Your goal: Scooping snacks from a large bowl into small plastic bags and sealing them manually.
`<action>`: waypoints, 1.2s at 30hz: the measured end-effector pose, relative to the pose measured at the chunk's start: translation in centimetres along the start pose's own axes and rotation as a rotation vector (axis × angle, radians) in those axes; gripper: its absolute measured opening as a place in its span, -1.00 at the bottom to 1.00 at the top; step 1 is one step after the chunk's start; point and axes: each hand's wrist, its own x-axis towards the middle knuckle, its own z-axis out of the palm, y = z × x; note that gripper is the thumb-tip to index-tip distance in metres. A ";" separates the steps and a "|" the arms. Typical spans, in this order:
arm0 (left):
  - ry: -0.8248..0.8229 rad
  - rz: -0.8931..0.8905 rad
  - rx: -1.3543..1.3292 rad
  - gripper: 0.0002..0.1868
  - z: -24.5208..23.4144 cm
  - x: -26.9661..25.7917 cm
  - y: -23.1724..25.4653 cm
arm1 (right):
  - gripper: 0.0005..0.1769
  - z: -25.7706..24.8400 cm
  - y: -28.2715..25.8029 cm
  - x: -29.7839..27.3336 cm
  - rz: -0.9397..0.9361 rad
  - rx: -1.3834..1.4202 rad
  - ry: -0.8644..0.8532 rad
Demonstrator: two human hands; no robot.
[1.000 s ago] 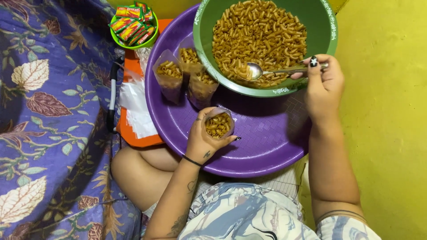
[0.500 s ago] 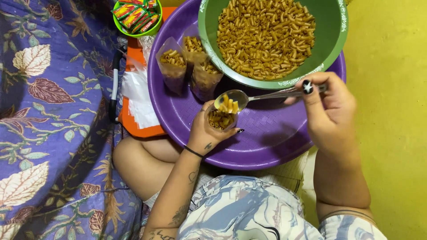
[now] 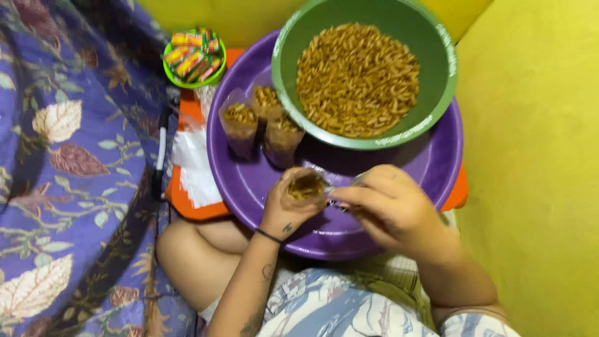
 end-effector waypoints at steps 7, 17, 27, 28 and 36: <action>0.044 -0.053 0.020 -0.26 0.2 0.6 0.5 | -0.86 3.0 1.0 -0.9 0.094 0.164 0.069; 0.014 -0.289 0.210 -0.21 0.4 0.4 1.7 | -0.92 3.9 1.2 -1.9 0.116 0.127 0.177; 0.012 -0.246 0.192 -0.13 0.3 0.0 1.3 | -0.90 4.3 1.4 -2.1 0.168 0.151 0.209; 0.013 -0.248 0.192 -0.13 0.4 0.0 1.6 | -0.90 4.2 1.2 -2.2 0.168 0.154 0.207; -0.067 -0.207 0.197 -0.09 0.3 0.1 0.7 | -0.89 4.4 0.9 -1.7 0.148 0.123 0.188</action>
